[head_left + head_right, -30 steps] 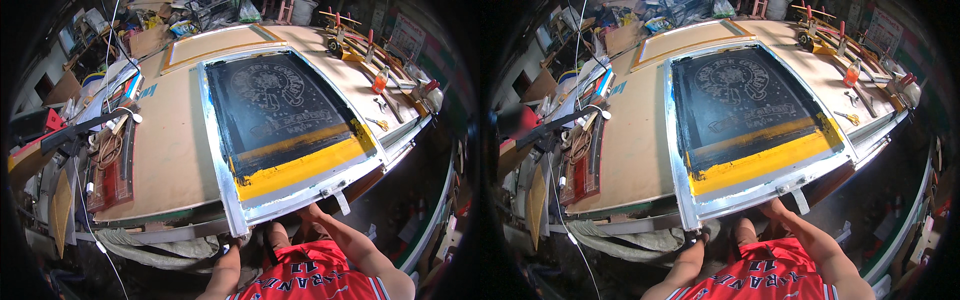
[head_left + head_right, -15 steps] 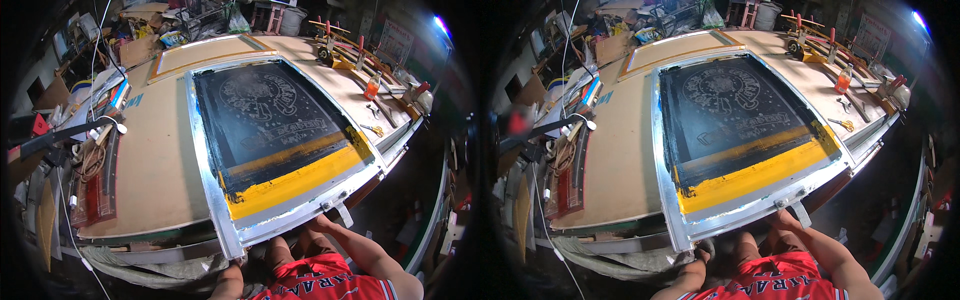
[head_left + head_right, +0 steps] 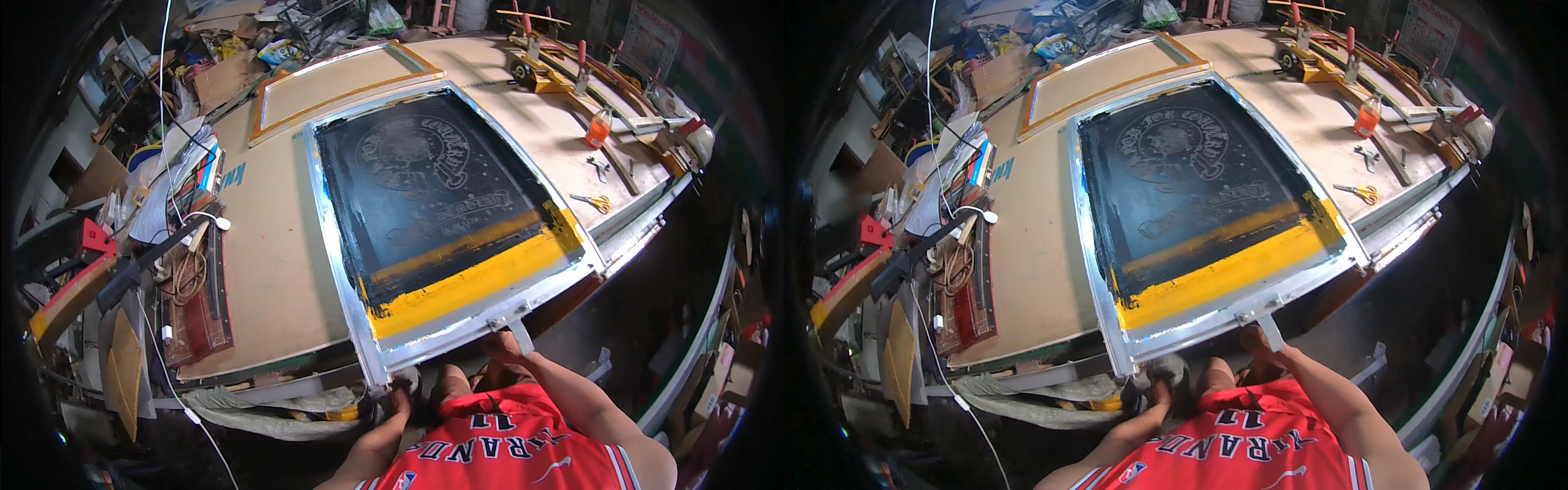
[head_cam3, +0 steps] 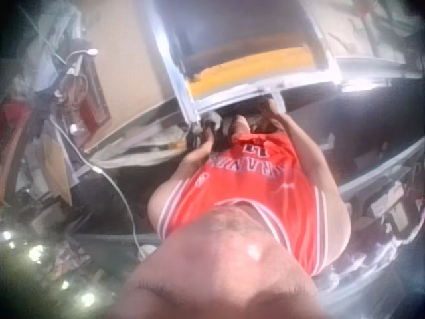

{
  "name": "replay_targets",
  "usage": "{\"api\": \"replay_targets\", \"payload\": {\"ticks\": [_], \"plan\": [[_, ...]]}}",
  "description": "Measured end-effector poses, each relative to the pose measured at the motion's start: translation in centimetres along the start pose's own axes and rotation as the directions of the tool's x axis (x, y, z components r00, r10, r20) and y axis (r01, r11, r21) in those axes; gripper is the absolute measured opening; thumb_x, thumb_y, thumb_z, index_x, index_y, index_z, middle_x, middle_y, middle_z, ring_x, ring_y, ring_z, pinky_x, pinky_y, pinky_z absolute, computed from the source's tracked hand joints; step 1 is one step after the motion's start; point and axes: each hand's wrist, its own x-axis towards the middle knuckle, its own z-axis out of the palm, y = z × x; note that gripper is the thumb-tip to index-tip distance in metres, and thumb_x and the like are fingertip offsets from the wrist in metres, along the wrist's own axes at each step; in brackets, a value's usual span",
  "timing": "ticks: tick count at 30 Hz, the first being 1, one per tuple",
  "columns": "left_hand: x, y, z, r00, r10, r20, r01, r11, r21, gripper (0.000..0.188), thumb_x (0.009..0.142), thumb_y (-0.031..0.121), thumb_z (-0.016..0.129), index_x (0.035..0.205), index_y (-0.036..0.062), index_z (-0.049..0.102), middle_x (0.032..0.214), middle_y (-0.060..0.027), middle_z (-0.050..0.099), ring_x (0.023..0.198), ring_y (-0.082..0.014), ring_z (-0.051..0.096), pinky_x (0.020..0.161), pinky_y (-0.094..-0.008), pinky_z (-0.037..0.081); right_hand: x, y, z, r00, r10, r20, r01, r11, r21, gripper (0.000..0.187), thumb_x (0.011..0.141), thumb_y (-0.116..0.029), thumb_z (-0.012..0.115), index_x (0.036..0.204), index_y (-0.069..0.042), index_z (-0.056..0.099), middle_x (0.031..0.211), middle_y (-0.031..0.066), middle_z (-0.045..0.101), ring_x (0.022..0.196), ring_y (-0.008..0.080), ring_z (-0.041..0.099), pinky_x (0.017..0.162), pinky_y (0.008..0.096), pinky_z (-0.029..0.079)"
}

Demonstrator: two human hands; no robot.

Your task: The person assembles a screen printing frame by attaching metal clamps to its edges. They use a wrench to tighten the clamps, flip the frame to access different sides, and secure the frame to the printing table.

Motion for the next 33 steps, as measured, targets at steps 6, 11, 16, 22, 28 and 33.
{"api": "replay_targets", "payload": {"ticks": [6, 11, 16, 22, 28, 33], "plan": [[-3.0, 7.6, -4.0, 0.841, 0.537, 0.067, -0.529, 0.842, -0.102, 0.016, 0.086, 0.008, 0.061, 0.098, 0.0025, 0.070, 0.089, -0.0195, 0.068, 0.087, -0.0353, 0.067, 0.078, -0.0459, 0.052, -2.0, -1.1, 1.7, 0.973, 0.165, 0.164, -0.166, 0.986, -0.011, 0.025, 0.094, -0.028, 0.062, 0.108, -0.007, 0.067, 0.093, 0.0097, 0.071, 0.083, 0.0216, 0.068, 0.074, 0.0371, 0.054], [-6.9, 17.0, -10.2, 0.661, 0.670, 0.337, -0.511, 0.731, -0.452, 0.017, 0.092, 0.012, 0.059, 0.104, 0.0052, 0.069, 0.085, -0.0198, 0.068, 0.081, -0.0292, 0.069, 0.072, -0.0403, 0.052, -4.9, -8.2, 0.7, 0.939, 0.250, 0.235, -0.303, 0.926, 0.227, 0.048, 0.093, -0.036, 0.068, 0.127, -0.005, 0.056, 0.104, 0.0156, 0.071, 0.088, 0.0220, 0.070, 0.075, 0.0347, 0.056], [-9.8, 21.8, -16.0, 0.634, 0.690, 0.351, -0.491, 0.709, -0.507, 0.018, 0.095, 0.013, 0.060, 0.108, 0.0044, 0.068, 0.087, -0.0195, 0.071, 0.076, -0.0250, 0.071, 0.070, -0.0364, 0.053, -6.0, -12.8, -0.3, 0.955, 0.235, 0.181, -0.292, 0.851, 0.436, 0.037, 0.100, -0.033, 0.060, 0.121, -0.002, 0.059, 0.094, 0.0129, 0.068, 0.082, 0.0163, 0.068, 0.072, 0.0334, 0.055], [-9.7, 24.3, -20.6, 0.435, 0.735, 0.521, -0.326, 0.667, -0.669, 0.024, 0.097, 0.004, 0.055, 0.118, -0.0017, 0.065, 0.097, -0.0058, 0.071, 0.085, -0.0095, 0.062, 0.074, -0.0285, 0.051, -8.2, -17.9, -5.6, 0.993, 0.109, 0.042, -0.111, 0.776, 0.621, 0.020, 0.103, -0.015, 0.056, 0.111, 0.002, 0.062, 0.088, 0.0072, 0.069, 0.077, 0.0115, 0.066, 0.067, 0.0301, 0.057], [-10.8, 30.3, -25.8, 0.654, 0.638, 0.407, -0.276, 0.701, -0.657, 0.017, 0.098, 0.011, 0.061, 0.108, -0.0005, 0.069, 0.081, -0.0040, 0.069, 0.063, -0.0079, 0.060, 0.055, -0.0244, 0.048, -8.2, -19.6, -13.5, 0.940, 0.312, -0.137, -0.125, 0.688, 0.715, 0.022, 0.101, -0.017, 0.054, 0.098, 0.004, 0.059, 0.083, 0.0127, 0.070, 0.062, 0.0174, 0.067, 0.058, 0.0291, 0.056], [-10.1, 32.7, -22.6, 0.776, 0.618, 0.127, -0.368, 0.606, -0.705, 0.013, 0.094, 0.003, 0.065, 0.106, -0.0032, 0.067, 0.089, -0.0085, 0.071, 0.071, -0.0118, 0.066, 0.059, -0.0262, 0.055, -6.5, -18.6, -18.8, 0.994, 0.094, 0.055, -0.108, 0.916, 0.387, 0.016, 0.091, -0.011, 0.063, 0.095, 0.003, 0.068, 0.080, 0.0073, 0.070, 0.063, 0.0131, 0.066, 0.055, 0.0273, 0.054]]}}
